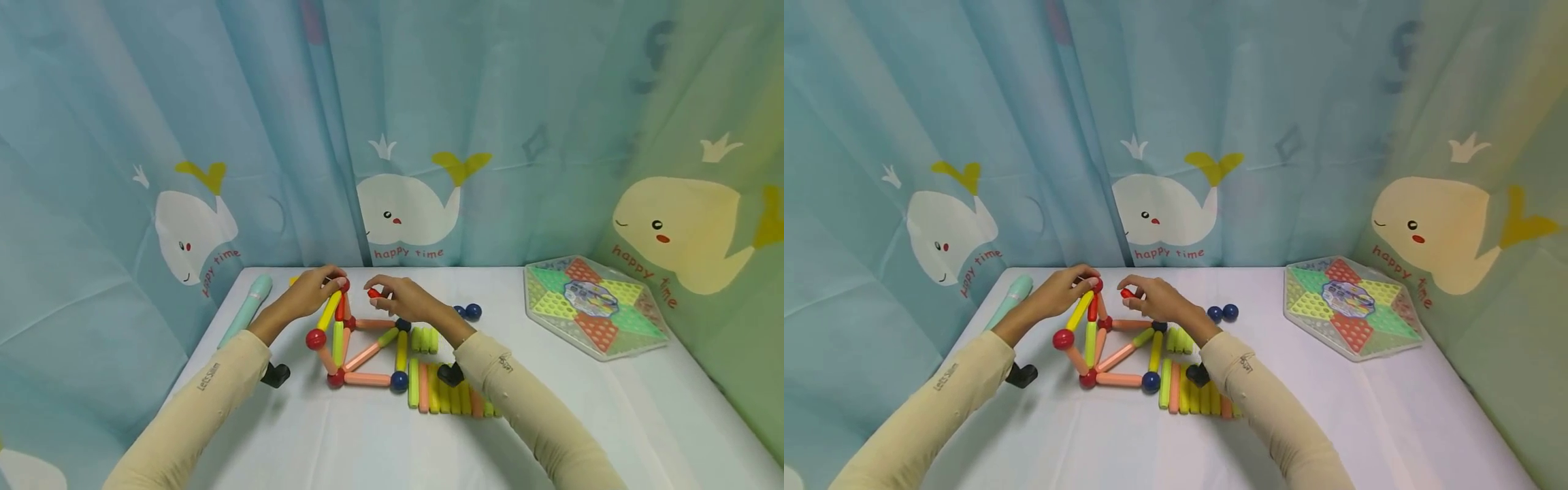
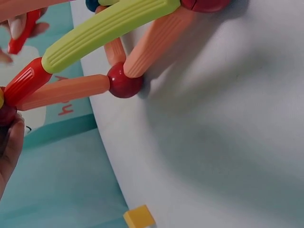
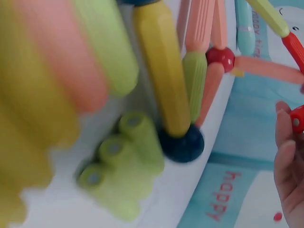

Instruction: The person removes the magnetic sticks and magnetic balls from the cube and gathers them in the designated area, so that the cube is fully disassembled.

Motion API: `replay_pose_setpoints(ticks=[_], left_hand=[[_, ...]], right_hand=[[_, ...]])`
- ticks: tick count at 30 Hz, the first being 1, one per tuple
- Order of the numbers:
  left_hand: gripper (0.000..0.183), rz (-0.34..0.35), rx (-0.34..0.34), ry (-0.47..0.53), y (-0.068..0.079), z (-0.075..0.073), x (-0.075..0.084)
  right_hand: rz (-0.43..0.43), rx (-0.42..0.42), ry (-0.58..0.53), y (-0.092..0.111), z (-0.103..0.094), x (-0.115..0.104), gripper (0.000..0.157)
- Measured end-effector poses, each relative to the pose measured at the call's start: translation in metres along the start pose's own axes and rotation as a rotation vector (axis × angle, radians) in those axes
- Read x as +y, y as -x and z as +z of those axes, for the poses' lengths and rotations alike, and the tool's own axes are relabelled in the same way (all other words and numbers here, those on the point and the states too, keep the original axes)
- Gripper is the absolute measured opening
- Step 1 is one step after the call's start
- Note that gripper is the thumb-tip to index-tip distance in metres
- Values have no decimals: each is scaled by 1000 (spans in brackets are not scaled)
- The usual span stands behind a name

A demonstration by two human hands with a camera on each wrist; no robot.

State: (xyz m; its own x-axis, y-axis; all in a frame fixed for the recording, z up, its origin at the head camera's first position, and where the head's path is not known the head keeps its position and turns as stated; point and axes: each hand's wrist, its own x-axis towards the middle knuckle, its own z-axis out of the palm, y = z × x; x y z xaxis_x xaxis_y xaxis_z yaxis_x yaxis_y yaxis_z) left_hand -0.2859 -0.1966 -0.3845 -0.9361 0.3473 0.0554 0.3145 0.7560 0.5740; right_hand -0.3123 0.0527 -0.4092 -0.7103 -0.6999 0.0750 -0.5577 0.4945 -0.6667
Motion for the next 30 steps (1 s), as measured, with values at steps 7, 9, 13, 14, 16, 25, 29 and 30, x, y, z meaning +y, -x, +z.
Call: replay_pose_setpoints(ticks=[7,9,13,14,16,25,29,30], left_hand=[[35,-12,2,-1,1,-2,2],[34,-8,-1,0,1,-2,2],[35,-2,-2,-5,1,-2,3],[36,-3,-2,-7,1,-2,3],[37,-4,0,-8,2,-2,3],[38,-17,-4,10,2,-2,3],[38,-20,-5,11,1,-1,3],[38,-20,-5,12,1,-1,3]], right_hand=[[92,-11,-160,40,-23,18,33],[144,-34,-208,53,-29,24,41],[194,-71,-270,80,-37,38,54],[197,-77,-273,86,-39,41,56],[202,-94,-271,96,-41,48,58],[279,-130,-261,115,-33,71,58],[272,-108,-173,116,-26,76,54],[269,-97,-138,116,-24,77,53]])
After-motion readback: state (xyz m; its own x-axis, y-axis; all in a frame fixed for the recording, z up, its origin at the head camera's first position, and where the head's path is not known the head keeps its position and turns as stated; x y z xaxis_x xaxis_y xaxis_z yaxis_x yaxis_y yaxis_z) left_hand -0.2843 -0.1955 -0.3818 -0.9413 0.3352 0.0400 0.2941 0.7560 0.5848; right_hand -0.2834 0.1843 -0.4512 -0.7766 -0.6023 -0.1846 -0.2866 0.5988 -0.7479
